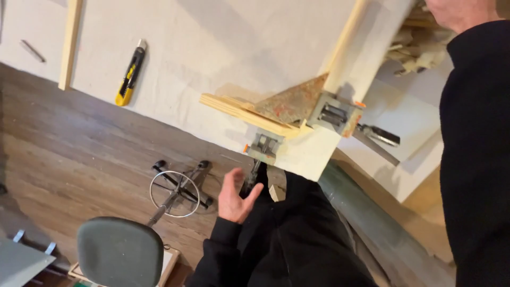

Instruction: Assembling wooden picture frame components using glue, corner clamps, and a hammer.

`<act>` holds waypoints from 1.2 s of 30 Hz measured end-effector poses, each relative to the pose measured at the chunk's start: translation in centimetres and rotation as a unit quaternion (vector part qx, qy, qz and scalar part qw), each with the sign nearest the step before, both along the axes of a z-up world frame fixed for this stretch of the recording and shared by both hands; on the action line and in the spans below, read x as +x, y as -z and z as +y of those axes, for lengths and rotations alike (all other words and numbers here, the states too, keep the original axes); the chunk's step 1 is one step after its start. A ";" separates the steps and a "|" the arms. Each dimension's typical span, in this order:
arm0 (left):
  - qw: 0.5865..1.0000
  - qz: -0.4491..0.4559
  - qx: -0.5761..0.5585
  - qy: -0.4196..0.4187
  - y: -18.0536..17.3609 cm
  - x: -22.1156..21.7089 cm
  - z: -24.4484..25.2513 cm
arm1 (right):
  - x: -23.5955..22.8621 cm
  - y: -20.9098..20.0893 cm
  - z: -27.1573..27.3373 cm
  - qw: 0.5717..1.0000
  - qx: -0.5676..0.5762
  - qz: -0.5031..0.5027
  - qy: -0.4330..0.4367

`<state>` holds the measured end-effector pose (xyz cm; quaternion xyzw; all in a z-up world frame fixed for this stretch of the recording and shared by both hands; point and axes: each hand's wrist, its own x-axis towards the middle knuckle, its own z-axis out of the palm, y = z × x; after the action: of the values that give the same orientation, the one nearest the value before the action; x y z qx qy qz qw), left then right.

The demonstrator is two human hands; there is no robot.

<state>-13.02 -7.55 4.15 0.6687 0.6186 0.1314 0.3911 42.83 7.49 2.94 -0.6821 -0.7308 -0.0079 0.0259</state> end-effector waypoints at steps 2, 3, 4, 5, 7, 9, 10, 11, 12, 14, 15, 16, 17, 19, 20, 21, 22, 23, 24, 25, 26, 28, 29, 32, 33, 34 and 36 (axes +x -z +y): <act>0.998 -0.008 -0.064 -0.021 1.4 0.1 -0.5 | 0.7 2.1 0.0 0.998 -0.031 0.056 0.021; 0.994 -0.007 -0.102 -0.028 1.4 0.3 -0.9 | 1.2 2.8 -1.5 0.991 -0.072 0.101 0.055; 0.990 -0.005 -0.140 -0.034 1.4 0.6 -1.4 | 1.7 3.3 -3.0 0.979 -0.113 0.146 0.089; 0.989 -0.010 -0.140 -0.035 2.3 1.0 -1.6 | 2.3 3.5 -3.3 0.980 -0.112 0.141 0.088; 0.986 0.029 -0.152 -0.069 3.5 1.5 -1.9 | 2.7 4.1 -3.5 0.948 -0.169 0.226 0.146; 0.986 0.052 -0.142 -0.074 4.2 1.6 -2.0 | -0.7 4.0 -8.3 0.851 -0.368 0.351 0.133; 0.985 0.075 -0.134 -0.074 4.6 1.6 -2.3 | -2.4 3.9 -11.1 0.695 -0.543 0.456 0.115; 0.985 0.077 -0.134 -0.075 4.7 2.0 -2.1 | -3.6 4.2 -12.1 0.694 -0.544 0.458 0.113; 0.986 0.094 -0.121 -0.072 4.9 2.4 -1.8 | -4.7 4.5 -13.2 0.654 -0.583 0.467 0.117; 0.984 0.119 -0.114 -0.064 5.2 2.4 -2.0 | -7.0 4.9 -15.2 0.604 -0.624 0.481 0.122; 0.987 0.104 -0.107 -0.066 5.3 2.1 -2.1 | -7.9 4.8 -16.1 0.668 -0.595 0.418 0.159; 0.989 0.089 -0.101 -0.067 5.3 1.9 -2.3 | -8.8 4.6 -16.9 0.725 -0.561 0.349 0.194; 0.989 0.087 -0.099 -0.059 6.4 1.5 -2.4 | -9.4 4.0 -17.1 0.725 -0.557 0.352 0.201; 0.992 0.026 -0.112 -0.057 8.4 0.7 -2.6 | -10.5 3.0 -17.0 0.842 -0.408 0.314 0.164; 0.992 0.026 -0.110 -0.053 9.3 0.7 -2.4 | -10.8 2.7 -17.4 0.842 -0.405 0.315 0.167; 0.992 0.001 -0.114 -0.048 9.8 0.4 -2.7 | -11.4 2.5 -17.9 0.902 -0.331 0.239 0.140; 0.992 -0.023 -0.118 -0.043 10.5 0.1 -3.0 | -12.0 2.3 -18.5 0.948 -0.251 0.161 0.111; 0.991 -0.020 -0.123 -0.040 10.3 -0.5 -3.6 | -12.1 2.9 -19.3 0.946 -0.255 0.163 0.114; 0.970 -0.078 -0.220 -0.069 10.0 -0.9 -4.1 | -12.2 3.4 -20.1 0.970 -0.174 0.141 0.100; 0.937 -0.140 -0.307 -0.095 10.4 -0.9 -3.7 | -11.8 4.1 -20.1 0.987 -0.082 0.113 0.083; 0.938 -0.141 -0.304 -0.092 10.3 -0.8 -3.0 | -11.6 4.2 -19.8 0.987 -0.078 0.112 0.086; 0.774 -0.297 -0.545 -0.127 9.5 -1.3 -2.4 | -11.9 4.3 -20.2 0.983 -0.094 0.115 0.104; 0.773 -0.295 -0.547 -0.126 9.4 -1.5 -2.3 | -11.7 3.4 -19.6 0.983 -0.096 0.116 0.107; 0.718 -0.362 -0.585 -0.108 7.9 -0.8 -2.3 | -9.4 2.4 -19.3 0.983 -0.108 0.135 0.060; 0.783 -0.343 -0.504 -0.122 6.6 -0.2 -2.2 | -7.8 3.4 -19.5 0.863 -0.262 0.370 0.221; 0.840 -0.320 -0.417 -0.134 5.2 0.4 -2.0 | -6.3 4.4 -19.6 0.639 -0.390 0.565 0.347; 0.911 -0.272 -0.276 -0.139 4.9 0.3 -4.5 | -4.5 7.6 -22.2 0.544 -0.423 0.647 0.327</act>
<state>-12.70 -12.08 -0.72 0.3797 0.5869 0.1850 0.6908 38.36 -14.75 -4.67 -0.6260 -0.1609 0.7376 0.1955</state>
